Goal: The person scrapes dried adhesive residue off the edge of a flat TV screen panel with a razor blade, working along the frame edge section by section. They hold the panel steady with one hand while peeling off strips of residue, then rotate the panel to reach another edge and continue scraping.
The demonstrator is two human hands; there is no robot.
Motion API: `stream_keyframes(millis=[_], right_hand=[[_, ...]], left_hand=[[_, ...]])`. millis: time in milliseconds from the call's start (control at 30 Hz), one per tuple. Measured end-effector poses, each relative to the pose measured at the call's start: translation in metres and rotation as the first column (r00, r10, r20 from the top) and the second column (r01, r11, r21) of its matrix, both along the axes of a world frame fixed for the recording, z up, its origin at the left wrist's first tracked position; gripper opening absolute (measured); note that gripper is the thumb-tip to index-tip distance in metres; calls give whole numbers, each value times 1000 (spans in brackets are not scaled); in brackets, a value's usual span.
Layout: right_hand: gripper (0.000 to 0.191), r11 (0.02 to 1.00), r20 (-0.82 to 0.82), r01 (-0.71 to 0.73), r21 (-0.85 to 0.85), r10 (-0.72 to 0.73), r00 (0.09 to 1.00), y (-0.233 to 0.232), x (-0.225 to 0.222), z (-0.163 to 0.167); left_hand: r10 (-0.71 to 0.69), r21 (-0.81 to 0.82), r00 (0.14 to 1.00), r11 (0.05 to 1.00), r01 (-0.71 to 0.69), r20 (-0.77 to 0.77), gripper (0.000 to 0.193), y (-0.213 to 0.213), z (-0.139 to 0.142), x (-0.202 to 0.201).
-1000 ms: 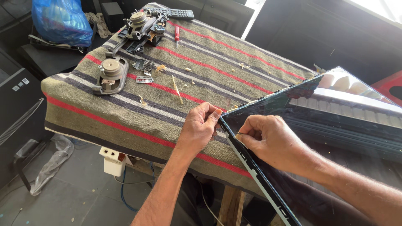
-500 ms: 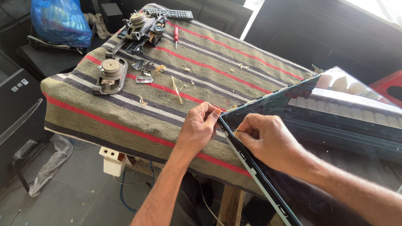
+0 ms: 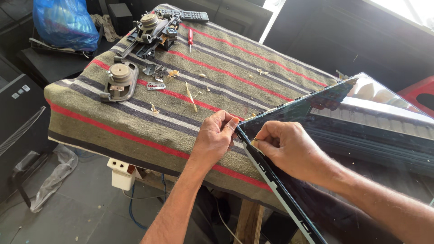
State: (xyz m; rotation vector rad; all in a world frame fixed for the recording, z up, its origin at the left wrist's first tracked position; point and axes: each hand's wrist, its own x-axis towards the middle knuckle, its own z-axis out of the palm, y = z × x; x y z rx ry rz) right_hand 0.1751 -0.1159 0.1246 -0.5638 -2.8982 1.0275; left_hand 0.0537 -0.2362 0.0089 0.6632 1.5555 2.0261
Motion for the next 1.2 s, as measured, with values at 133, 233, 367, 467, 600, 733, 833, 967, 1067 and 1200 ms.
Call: stream_keyframes(millis=[133,233,367,467,600,733,833,967,1067,1200], right_hand=[[12,999,58,-23,-35,25,998,4,0,5],[11,1000,76,13,-1,-12,997,3,1,9],[11,998,7,26,61,-26,1000,-3,6,7],[12,998,15,26,52,-27,1000,-6,13,8],[13,999,38,17,41,-19,999,-8,21,8],[12,1000,43,17,23,-18,999,-5,20,11],[11,1000,-2,21,17,-21,1000,-4,18,10],[13,999,15,34,32,-34,999,-7,23,8],[14,998,62,20,54,-24,998,-7,27,9],[10,998,34,-58,-7,58,998,-2,23,12]], left_hand=[[-7,35,1000,999,7,6,19,0,0,0],[-4,9,1000,1000,4,0,19,0,0,-1],[-13,13,999,1000,13,30,18,0,0,0],[-10,17,999,1000,10,31,17,1,0,-1],[-14,4,999,1000,14,36,17,-1,0,-1],[-4,-5,1000,1000,4,31,18,-1,1,-1],[-8,-21,999,1000,9,38,17,0,0,-2],[-18,-13,999,1000,19,48,18,0,-2,-2],[-19,-7,998,1000,20,51,18,-1,-2,-2],[-12,-9,999,1000,12,39,18,-2,0,-2]])
